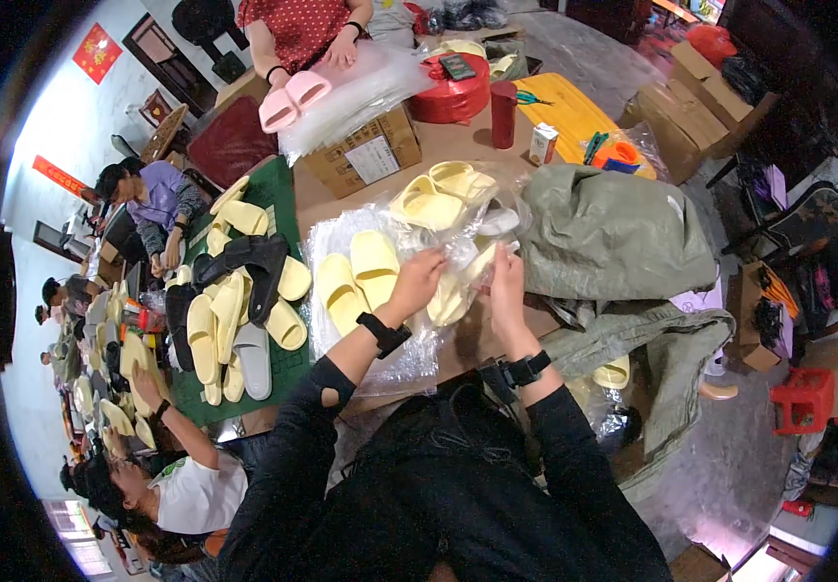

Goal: The person is sorting various colored sandals and placing them into bags or onto the workspace table in a shoe manufacturing area.

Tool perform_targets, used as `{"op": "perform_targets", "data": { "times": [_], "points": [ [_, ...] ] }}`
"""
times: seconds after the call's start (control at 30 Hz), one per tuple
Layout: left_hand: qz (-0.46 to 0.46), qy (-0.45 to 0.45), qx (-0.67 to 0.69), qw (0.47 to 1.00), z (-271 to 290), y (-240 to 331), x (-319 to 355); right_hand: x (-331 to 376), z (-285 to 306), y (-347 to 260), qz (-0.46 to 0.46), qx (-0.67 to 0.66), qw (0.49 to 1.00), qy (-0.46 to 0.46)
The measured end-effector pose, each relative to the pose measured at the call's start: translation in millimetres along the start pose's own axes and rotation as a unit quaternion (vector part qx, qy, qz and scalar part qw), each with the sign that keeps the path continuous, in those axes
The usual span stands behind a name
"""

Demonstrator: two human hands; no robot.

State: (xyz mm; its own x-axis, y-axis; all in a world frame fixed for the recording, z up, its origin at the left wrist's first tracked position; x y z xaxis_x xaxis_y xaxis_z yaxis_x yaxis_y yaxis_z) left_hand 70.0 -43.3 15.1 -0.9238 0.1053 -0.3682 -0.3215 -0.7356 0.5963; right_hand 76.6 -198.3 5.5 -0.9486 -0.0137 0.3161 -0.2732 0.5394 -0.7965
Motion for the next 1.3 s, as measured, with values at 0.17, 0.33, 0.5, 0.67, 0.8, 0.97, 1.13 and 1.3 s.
{"op": "perform_targets", "data": {
  "times": [0.17, 0.33, 0.5, 0.67, 0.8, 0.97, 1.13, 1.3],
  "points": [
    [-0.047, -0.006, -0.049, 0.998, -10.9, 25.4, 13.9, -19.9, -1.3, 11.8, 0.003, 0.187, 0.982, 0.018],
    [-0.107, -0.053, -0.02, 0.993, -20.5, 53.0, 16.5, -45.6, 11.3, 11.2, 0.046, 0.326, 0.944, -0.034],
    [-0.118, -0.036, 0.006, 0.992, -11.7, 58.9, 32.1, -42.0, 8.1, 25.2, 0.082, 0.295, 0.951, -0.038],
    [-0.076, -0.013, -0.054, 0.996, 30.1, 57.8, 72.1, -30.5, -26.9, 15.8, 0.129, 0.235, 0.963, -0.039],
    [-0.065, -0.001, -0.049, 0.997, 46.8, 37.7, 121.5, -24.3, -47.4, 3.2, 0.222, 0.244, 0.943, 0.037],
    [-0.131, 0.027, -0.086, 0.987, 65.6, 39.0, 159.3, 0.4, -97.6, -38.7, 0.36, 0.135, 0.922, 0.031],
    [-0.199, -0.053, -0.044, 0.978, 59.7, 51.8, 177.3, 73.9, -85.7, -105.1, 0.318, -0.024, 0.944, 0.088],
    [-0.178, -0.131, 0.042, 0.974, 24.0, 70.0, 167.9, 171.9, -38.9, -186.6, 0.425, -0.108, 0.896, 0.07]
  ]
}}
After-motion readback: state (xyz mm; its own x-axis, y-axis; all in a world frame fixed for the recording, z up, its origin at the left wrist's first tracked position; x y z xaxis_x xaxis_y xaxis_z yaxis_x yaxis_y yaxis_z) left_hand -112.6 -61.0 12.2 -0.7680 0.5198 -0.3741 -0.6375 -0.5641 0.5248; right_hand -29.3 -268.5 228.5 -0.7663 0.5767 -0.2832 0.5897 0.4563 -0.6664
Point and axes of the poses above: each hand's wrist, its own x-axis away from the middle knuckle, its own z-axis out of the back of the hand, y = z × x, the point moved 8 cm from there along -x, towards the middle knuckle, and after that the axes turned 6 degrees about -x, right-handed, at the moved point
